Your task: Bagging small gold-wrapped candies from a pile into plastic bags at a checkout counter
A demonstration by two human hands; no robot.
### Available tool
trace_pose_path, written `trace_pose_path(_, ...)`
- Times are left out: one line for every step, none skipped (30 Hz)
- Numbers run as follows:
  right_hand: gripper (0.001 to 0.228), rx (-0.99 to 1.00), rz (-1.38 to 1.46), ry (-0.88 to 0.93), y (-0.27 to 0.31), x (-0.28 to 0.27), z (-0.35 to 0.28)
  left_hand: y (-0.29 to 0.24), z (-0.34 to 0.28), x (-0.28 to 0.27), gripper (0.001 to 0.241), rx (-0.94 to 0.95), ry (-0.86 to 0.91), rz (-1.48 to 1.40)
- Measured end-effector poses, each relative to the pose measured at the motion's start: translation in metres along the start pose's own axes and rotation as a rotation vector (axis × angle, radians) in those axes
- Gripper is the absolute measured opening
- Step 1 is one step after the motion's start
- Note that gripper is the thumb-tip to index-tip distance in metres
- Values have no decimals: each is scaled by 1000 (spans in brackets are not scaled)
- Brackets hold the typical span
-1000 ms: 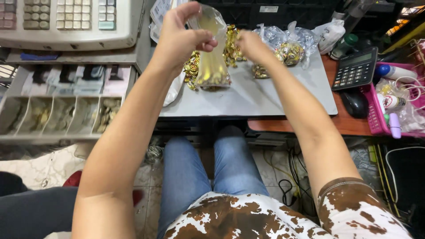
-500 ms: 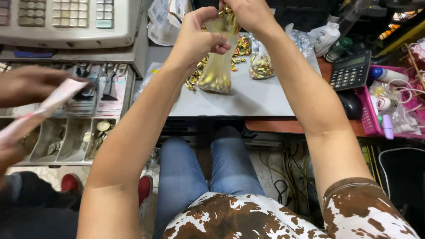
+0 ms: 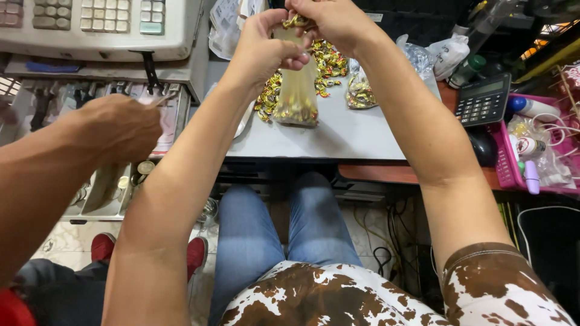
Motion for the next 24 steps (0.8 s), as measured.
trace_pose_path(21, 2, 0, -2, 4, 2, -3, -2, -2, 0, 49, -2, 1, -1)
trace_pose_path(22, 13, -21, 36, 7, 7, -5, -4, -4, -1, 44, 0, 3, 20)
trace_pose_path(23, 23, -40, 74, 9, 12, -8, -6, -6, -1, 40, 3, 3, 42)
trace_pose_path(23, 25, -40, 73, 9, 11, -9, -5, -6, -2, 40, 1, 4, 41)
trace_pose_path(23, 41, -91, 158, 8, 16, -10, -5, -6, -3, 38, 13, 1, 55)
trace_pose_path(23, 56, -142, 244, 7, 21, -11, -6, -6, -5, 35, 25, -2, 68)
trace_pose_path(23, 55, -141, 244, 5, 18, -9, -5, -5, -6, 35, 25, -2, 69)
trace_pose_path(18, 56, -176, 267, 2, 17, -6, -3, -4, -7, 37, 11, -4, 52)
trace_pose_path(13, 57, -210, 288, -1, 15, -4, -2, -2, -8, 39, -3, -4, 35)
trace_pose_path(13, 56, -209, 286, 2, 14, -4, -4, -4, -8, 39, -4, -3, 37)
trace_pose_path(18, 60, -336, 310, 4, 13, -5, -5, -5, -8, 40, -22, -13, 58)
trace_pose_path(25, 64, -463, 334, 6, 11, -6, -6, -7, -8, 41, -40, -22, 80)
trace_pose_path(25, 65, -462, 334, 1, 9, -2, -4, -6, -8, 41, -41, -21, 81)
trace_pose_path(20, 56, -459, 360, -3, 9, 1, -3, -5, -8, 38, -42, -18, 82)
trace_pose_path(15, 46, -457, 386, -7, 9, 5, -3, -4, -8, 34, -40, -15, 84)
trace_pose_path(15, 46, -457, 386, 1, 11, 2, -3, -3, -7, 34, -40, -14, 84)
trace_pose_path(13, 16, -577, 428, 8, 15, -1, -1, -3, -7, 37, -48, -10, 77)
trace_pose_path(11, -13, -697, 468, 16, 19, -5, 0, -2, -6, 39, -56, -6, 71)
trace_pose_path(11, -13, -697, 467, 17, 19, -5, 0, -3, -5, 39, -56, -5, 72)
trace_pose_path(8, -5, -688, 491, 17, 20, -5, -2, -4, -5, 40, -47, -1, 81)
trace_pose_path(8, 3, -679, 515, 16, 22, -6, -3, -5, -4, 41, -39, 2, 89)
trace_pose_path(8, 3, -679, 514, 17, 20, -7, -3, -5, -5, 41, -39, 3, 90)
trace_pose_path(14, -88, -708, 538, 23, 22, -7, -5, -6, -5, 40, -15, 6, 109)
trace_pose_path(23, -180, -737, 562, 29, 24, -8, -6, -7, -5, 38, 9, 8, 129)
Point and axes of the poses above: each hand's wrist, its own z-axis towards the middle knuckle, its own x-axis out of the palm, y = z × x, the point moved 8 cm from there along z, towards the middle knuckle, and after that the axes turned 11 degrees about -x, right-handed, at the moved point
